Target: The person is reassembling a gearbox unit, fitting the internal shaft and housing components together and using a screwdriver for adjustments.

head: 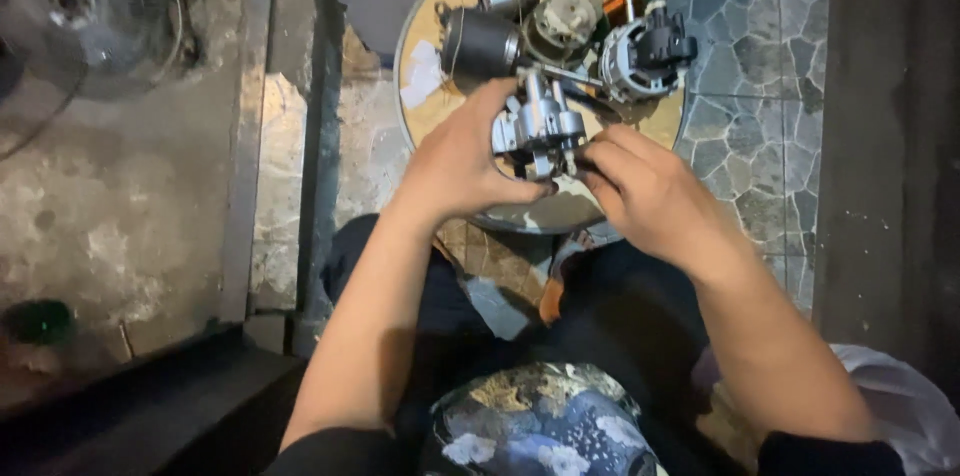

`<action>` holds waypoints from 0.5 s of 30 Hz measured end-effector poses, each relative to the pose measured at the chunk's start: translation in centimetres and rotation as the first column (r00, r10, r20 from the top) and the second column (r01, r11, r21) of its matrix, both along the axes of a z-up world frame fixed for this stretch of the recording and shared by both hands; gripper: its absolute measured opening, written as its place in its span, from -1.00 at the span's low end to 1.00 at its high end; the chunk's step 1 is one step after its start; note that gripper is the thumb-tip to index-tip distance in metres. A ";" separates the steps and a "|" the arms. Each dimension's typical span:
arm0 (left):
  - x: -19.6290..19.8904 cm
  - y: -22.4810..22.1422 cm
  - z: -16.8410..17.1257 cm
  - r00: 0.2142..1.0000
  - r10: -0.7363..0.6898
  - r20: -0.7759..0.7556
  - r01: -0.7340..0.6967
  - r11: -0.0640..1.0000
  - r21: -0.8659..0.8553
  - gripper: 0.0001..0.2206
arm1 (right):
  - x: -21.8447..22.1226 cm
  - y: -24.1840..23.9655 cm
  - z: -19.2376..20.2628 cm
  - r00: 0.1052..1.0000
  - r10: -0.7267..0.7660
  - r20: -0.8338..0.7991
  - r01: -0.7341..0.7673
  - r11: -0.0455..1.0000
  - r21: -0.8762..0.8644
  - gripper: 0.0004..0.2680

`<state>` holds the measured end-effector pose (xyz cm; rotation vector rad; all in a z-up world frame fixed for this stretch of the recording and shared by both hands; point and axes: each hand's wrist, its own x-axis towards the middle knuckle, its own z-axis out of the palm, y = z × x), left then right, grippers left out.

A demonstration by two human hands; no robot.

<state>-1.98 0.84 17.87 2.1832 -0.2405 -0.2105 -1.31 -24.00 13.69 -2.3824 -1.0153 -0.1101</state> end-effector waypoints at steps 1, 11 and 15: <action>0.5 0.2 -0.2 1.000 -0.006 0.010 0.006 1.000 0.002 -0.11 | 0.6 0.2 0.2 1.000 -0.006 0.010 0.006 1.000 0.002 -0.94; 0.5 0.6 -1.0 0.999 0.023 0.038 -0.023 1.000 0.000 -0.10 | -0.5 1.4 2.1 0.996 -0.037 -0.083 0.040 0.998 0.042 -0.88; 0.2 0.5 -1.5 0.999 0.016 0.049 -0.018 0.999 0.035 -0.06 | -0.3 1.0 1.5 0.997 -0.045 -0.064 0.044 0.999 -0.014 -0.89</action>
